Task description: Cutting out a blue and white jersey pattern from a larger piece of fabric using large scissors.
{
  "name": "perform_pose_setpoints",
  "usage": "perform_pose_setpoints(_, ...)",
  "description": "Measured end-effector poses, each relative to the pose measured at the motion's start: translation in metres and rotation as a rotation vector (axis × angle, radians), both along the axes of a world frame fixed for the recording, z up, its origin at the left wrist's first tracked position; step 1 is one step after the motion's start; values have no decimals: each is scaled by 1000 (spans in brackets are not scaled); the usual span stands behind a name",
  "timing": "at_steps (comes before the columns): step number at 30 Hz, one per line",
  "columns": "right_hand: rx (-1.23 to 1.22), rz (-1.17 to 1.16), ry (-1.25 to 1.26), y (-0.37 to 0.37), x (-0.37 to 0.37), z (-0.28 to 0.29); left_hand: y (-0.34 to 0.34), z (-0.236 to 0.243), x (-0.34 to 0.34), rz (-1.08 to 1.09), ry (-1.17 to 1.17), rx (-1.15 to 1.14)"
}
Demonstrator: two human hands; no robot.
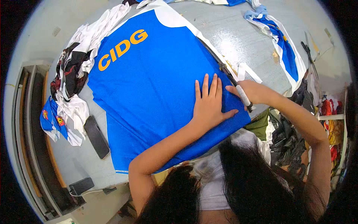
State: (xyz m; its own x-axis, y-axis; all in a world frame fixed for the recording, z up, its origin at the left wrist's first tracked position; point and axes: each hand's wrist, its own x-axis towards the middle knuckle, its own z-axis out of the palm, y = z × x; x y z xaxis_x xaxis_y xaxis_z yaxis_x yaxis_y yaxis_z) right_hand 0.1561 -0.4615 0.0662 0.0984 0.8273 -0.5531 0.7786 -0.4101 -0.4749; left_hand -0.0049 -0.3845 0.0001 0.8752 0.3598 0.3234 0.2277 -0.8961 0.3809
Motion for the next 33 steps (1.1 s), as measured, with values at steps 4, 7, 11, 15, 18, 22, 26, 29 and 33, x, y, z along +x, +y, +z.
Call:
perform_pose_setpoints(4,-4,-36,160,18,6,2,0,1,-1,-5,33,7)
perform_pose_setpoints(7,-150,-288,259,38,3,7,2,0,-2,11,67,11)
perform_pose_setpoints(11,73,72,82,39,21,-18,1,-2,-2,-1,71,8)
perform_pose_setpoints(15,6,26,68,42,9,8,-2,0,-3,-5,105,4)
perform_pose_setpoints(18,42,-123,324,44,12,8,-5,0,-2,-15,77,28)
perform_pose_setpoints(22,-159,-407,215,68,3,10,-3,-3,-2,1,102,38)
perform_pose_setpoints(26,70,-201,255,63,14,2,-1,1,0,-1,108,54)
perform_pose_setpoints(29,-6,-294,295,76,14,4,1,1,0,3,104,61)
perform_pose_setpoints(33,-125,-397,357,95,12,11,2,-4,1,-3,90,54)
